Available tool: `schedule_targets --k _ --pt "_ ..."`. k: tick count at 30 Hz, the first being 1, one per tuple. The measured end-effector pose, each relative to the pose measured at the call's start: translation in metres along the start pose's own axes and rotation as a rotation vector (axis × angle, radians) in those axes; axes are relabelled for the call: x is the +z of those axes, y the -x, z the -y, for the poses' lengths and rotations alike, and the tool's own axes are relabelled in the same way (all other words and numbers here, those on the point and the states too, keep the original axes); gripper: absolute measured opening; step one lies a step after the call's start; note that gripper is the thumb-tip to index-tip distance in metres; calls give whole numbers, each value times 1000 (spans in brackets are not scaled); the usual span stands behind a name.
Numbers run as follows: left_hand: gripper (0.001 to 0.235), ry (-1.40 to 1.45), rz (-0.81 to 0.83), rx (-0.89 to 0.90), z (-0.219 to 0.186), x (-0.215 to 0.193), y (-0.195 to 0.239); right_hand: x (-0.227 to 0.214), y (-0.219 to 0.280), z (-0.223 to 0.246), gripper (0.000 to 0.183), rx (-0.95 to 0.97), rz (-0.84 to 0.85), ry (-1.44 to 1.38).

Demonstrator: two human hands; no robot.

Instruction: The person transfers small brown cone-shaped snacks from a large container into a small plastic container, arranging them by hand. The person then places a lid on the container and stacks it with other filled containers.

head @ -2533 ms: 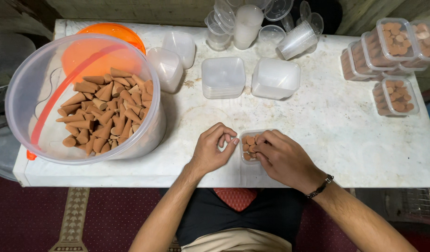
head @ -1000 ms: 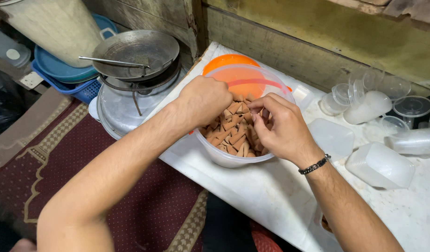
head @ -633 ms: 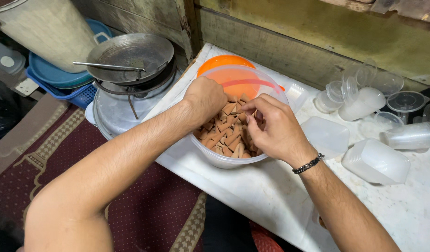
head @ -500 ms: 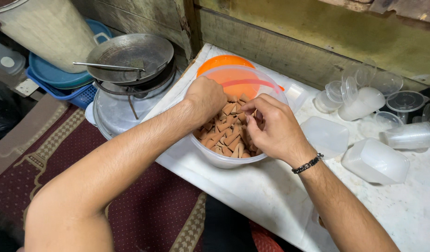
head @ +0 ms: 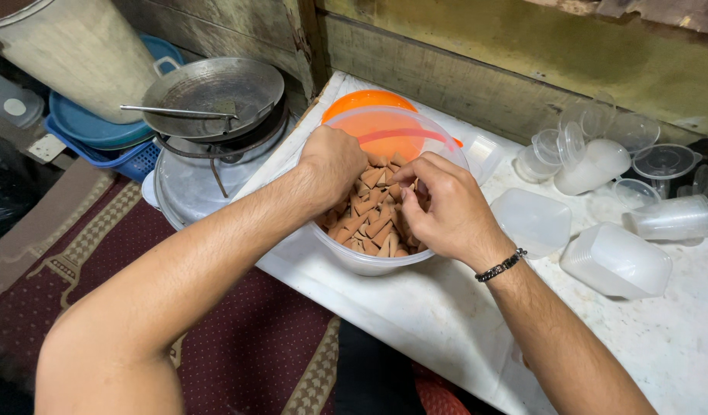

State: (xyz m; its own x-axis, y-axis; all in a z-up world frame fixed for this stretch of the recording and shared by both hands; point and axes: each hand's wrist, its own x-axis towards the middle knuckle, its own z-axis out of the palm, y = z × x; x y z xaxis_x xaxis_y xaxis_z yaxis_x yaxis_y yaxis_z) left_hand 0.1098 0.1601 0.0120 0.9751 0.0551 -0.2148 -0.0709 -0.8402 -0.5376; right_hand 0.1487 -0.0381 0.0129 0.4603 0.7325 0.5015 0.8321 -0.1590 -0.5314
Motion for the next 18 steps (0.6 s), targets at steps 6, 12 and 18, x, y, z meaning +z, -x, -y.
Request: schedule_targets --k 6,12,18 --pt "9 31 -148 32 7 -8 18 0 0 0 18 4 -5 1" --pt "7 152 -212 60 15 -46 53 -1 0 -1 20 -88 -142 -121" --pt "22 479 -241 122 8 -99 93 -21 42 4 15 -67 -454 -387"
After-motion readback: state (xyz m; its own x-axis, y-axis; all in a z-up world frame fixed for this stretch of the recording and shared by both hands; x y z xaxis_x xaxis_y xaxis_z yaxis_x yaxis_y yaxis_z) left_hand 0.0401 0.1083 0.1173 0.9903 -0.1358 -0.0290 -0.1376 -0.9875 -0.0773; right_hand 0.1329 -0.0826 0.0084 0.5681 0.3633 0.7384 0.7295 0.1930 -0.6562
